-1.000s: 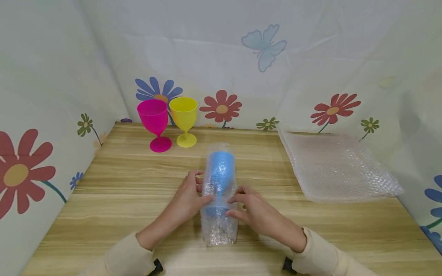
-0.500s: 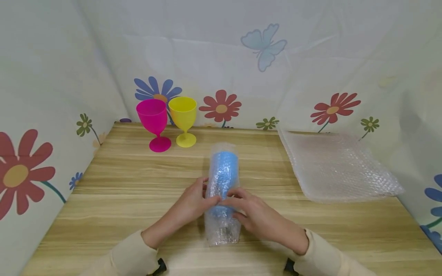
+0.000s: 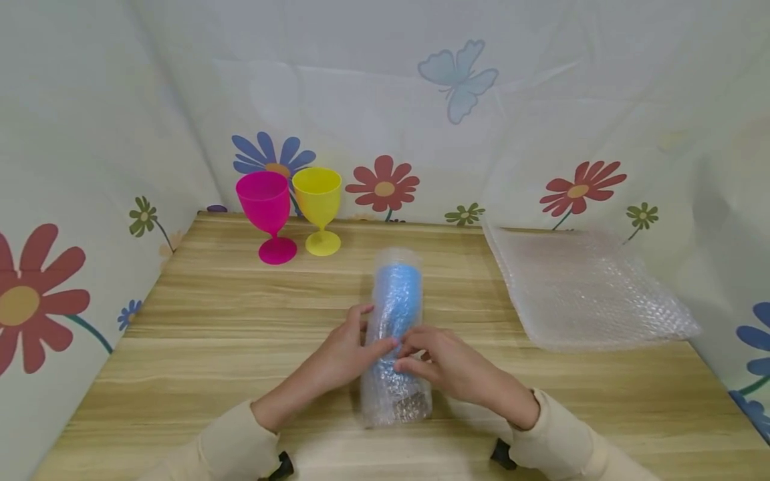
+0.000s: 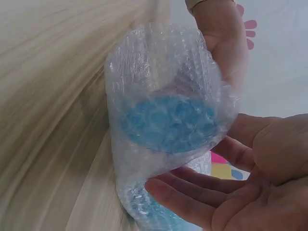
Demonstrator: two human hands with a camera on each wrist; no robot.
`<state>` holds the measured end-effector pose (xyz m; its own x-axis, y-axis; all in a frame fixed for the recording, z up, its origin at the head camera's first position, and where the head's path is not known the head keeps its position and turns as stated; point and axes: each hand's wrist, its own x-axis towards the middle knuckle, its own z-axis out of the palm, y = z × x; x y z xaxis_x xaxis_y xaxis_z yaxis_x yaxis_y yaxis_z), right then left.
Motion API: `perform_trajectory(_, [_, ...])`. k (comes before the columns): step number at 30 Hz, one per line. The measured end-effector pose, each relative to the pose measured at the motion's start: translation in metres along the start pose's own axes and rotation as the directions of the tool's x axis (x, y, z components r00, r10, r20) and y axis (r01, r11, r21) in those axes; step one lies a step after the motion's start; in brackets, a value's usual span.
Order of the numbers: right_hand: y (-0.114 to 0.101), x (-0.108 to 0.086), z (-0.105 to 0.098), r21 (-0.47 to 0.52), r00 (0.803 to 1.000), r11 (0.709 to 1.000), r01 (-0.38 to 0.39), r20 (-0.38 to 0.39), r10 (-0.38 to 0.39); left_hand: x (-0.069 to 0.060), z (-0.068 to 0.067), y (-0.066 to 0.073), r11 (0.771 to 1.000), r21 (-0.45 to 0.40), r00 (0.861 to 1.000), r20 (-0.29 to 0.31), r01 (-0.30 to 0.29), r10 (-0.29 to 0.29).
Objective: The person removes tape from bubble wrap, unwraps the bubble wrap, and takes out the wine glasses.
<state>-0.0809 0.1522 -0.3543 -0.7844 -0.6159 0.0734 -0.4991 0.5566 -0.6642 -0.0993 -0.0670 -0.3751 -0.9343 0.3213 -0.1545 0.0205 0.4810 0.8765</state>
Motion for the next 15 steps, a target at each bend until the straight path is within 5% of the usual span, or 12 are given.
perform_trajectory(8, [0.000, -0.006, -0.004, 0.019, 1.000, 0.999, 0.026, 0.009, -0.026, -0.002, -0.002, 0.002, 0.989, -0.147, 0.999, 0.032, -0.019, 0.024])
perform_trajectory(15, [0.007, -0.012, -0.006, 0.153, 0.999, 0.988, -0.011, 0.039, 0.005, -0.003, 0.001, 0.004, 0.981, -0.195, 0.999, 0.040, 0.006, 0.001])
